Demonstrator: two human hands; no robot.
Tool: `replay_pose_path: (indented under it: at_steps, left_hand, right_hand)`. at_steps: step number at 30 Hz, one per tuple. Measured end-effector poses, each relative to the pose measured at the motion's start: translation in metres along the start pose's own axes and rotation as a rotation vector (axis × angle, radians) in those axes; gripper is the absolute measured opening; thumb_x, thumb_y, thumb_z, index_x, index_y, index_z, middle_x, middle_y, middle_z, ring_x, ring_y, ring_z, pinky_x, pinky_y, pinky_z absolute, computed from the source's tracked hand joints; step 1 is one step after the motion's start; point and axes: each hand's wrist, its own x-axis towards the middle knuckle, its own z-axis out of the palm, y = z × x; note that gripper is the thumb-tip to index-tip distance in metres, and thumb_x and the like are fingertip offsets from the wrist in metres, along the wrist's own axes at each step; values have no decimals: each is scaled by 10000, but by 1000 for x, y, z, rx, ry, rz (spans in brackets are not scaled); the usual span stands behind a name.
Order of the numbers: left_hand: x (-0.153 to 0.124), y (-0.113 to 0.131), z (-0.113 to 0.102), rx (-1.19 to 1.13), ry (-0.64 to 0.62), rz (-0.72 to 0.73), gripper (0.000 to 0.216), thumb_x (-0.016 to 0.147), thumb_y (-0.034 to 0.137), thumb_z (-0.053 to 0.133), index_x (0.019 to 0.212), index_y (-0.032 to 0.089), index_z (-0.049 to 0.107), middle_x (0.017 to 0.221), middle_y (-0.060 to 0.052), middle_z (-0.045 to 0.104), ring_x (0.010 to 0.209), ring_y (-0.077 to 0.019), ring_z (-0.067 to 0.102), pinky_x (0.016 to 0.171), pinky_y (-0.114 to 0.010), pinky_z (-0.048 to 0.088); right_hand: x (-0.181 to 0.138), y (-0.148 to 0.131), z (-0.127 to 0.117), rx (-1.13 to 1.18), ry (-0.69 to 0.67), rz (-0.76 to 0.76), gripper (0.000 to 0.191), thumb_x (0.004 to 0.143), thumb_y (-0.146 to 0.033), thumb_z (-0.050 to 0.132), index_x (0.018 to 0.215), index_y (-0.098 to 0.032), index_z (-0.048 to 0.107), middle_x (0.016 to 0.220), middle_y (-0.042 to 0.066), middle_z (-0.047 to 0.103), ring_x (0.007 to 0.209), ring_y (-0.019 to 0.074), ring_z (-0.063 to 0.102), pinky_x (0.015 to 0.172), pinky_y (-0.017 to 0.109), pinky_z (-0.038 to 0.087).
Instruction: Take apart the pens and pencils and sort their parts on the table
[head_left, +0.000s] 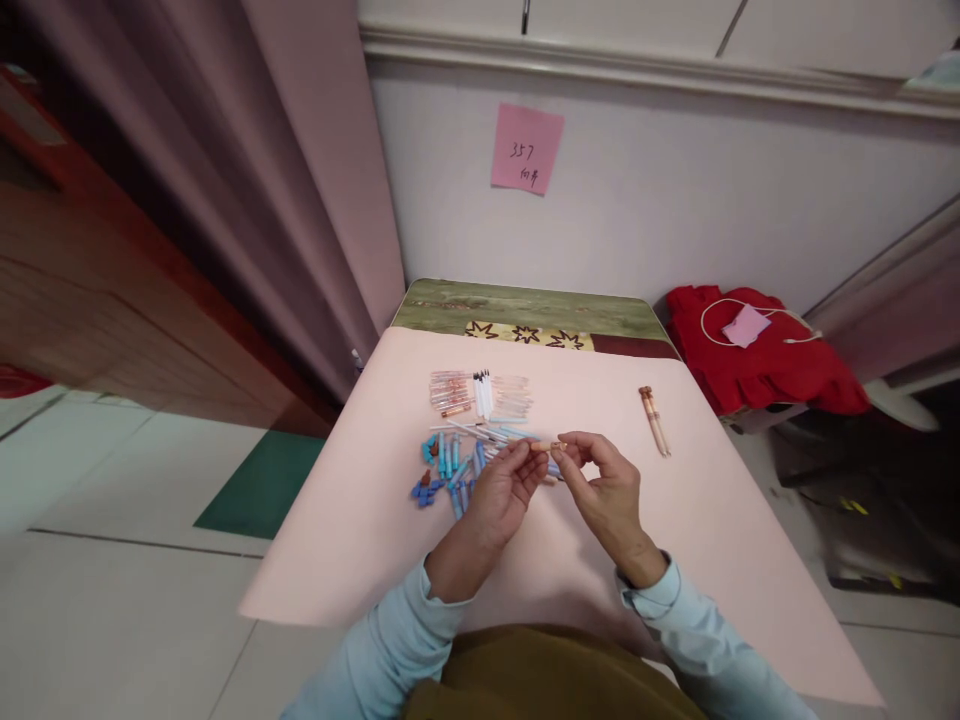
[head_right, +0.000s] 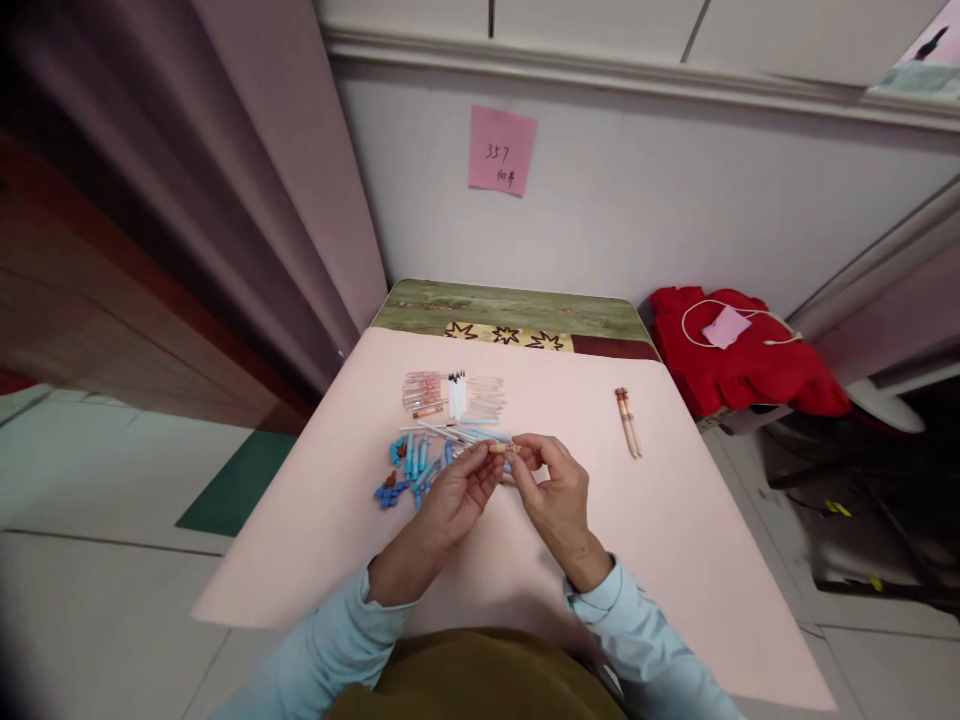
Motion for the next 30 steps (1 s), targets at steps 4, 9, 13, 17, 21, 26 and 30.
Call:
replay_pose_path:
  at_steps: [4,9,13,17,21,26,30]
  left_hand:
    - [0,-5,-1,-8,-2,-34,101,756,121,768,818,112,688,801,-49,717,694,-103,677,704,-204,559]
    - [-2,-12,-2,89,-66,-8,140,735,189,788,826,147,690,849,-61,733,769,-148,689,782,-267,560]
    - [-4,-13,-1,96,-57,-2,156,725,209,794,826,151,690,844,-61,730,764,-155,684,780,-280,557]
    - [-7,-11,0,104,-69,-54,120,731,196,784,794,155,690,817,-51,721,723,-146,670,740,-274,544]
    - [-7,-16,-2,112,-61,-52,78,739,174,759,754,171,683,770,-33,705,703,-143,656,725,-271,528]
    - [-3,-17,-7,79,-54,-55,79,741,148,758,763,159,683,782,-35,706,700,-129,654,680,-237,523]
    - [1,14,-11,-28,51,-35,56,826,116,690,786,118,651,693,-10,661,567,-68,600,543,-164,492]
  right_hand:
    - [-1,-4,-4,-26,-23,-55,155,901,-264,651,1047,-218,678,781,8,663,669,142,609,664,297,537]
    - [-4,-5,-5,-55,-134,-120,187,922,-254,626,1095,-243,695,865,27,697,702,144,640,661,285,546]
    - [-6,-5,-5,-108,-140,-223,176,939,-233,606,1087,-246,701,878,30,720,749,155,662,686,293,538]
    - [-7,-6,-4,-223,-125,-267,125,943,-263,615,1021,-238,709,831,28,723,726,164,662,675,302,509]
    - [-8,-6,-1,-300,-121,-298,83,931,-275,643,933,-231,713,795,22,719,703,157,652,646,289,477]
    - [-9,-6,0,-281,-121,-316,93,925,-297,660,946,-223,712,788,18,711,689,145,641,650,278,484]
    - [-7,-6,-6,-144,-94,-241,299,896,-348,699,1163,-217,675,780,11,679,634,125,602,642,264,506]
